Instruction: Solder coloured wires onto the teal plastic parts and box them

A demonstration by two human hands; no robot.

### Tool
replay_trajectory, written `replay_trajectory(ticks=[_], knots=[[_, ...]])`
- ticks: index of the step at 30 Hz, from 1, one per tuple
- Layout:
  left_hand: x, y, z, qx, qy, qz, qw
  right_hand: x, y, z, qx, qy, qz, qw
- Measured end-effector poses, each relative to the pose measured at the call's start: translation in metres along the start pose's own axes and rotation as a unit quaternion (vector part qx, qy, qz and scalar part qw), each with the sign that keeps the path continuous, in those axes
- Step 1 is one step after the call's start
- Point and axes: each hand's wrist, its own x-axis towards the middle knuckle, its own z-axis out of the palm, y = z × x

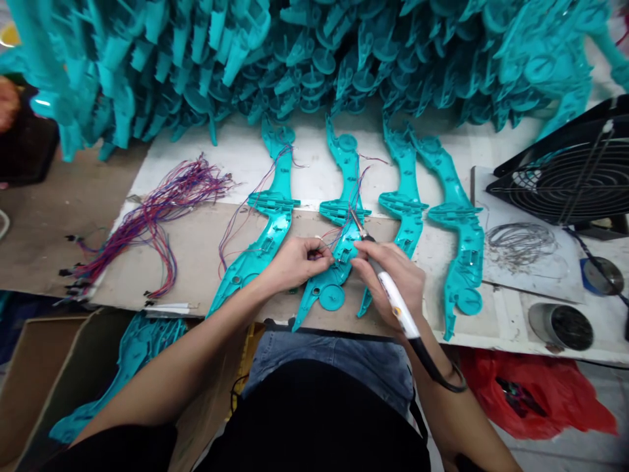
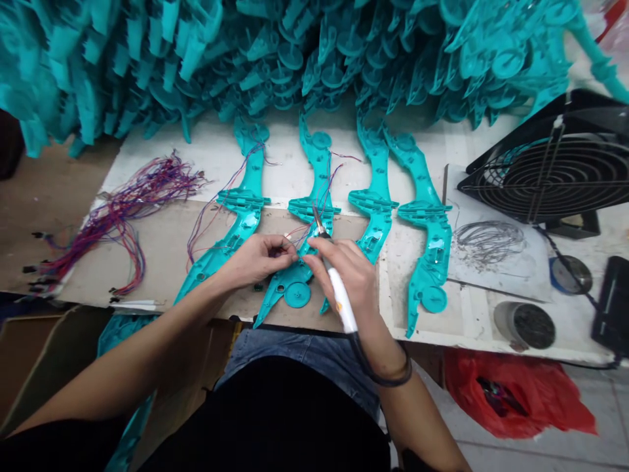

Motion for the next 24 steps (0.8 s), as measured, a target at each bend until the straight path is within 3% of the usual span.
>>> replay_trajectory(ticks=[4,7,15,19,24], knots=[[0.001,0.0,0.0,0.0,-0.006,0.016,1.0,0.021,0.008,0.019,-0.027,-0.07,-0.036,0.997],[0.001,-0.002,0.0,0.01,-0.004,0.029,1.0,0.027,0.012,0.029,-0.026,-0.087,-0.054,0.994],[0.003,-0.011,0.002,-0.061,0.051,0.065,0.995,0.021,0.011,0.025,-0.023,-0.079,-0.044,0.996],[0.004,-0.009,0.005,-0.072,0.048,0.032,0.996,0.017,0.011,0.021,-0.022,-0.075,-0.021,0.997],[0.007,-0.007,0.011,-0.036,0.072,0.033,0.996,0.004,0.008,0.001,-0.057,0.014,-0.016,0.998]])
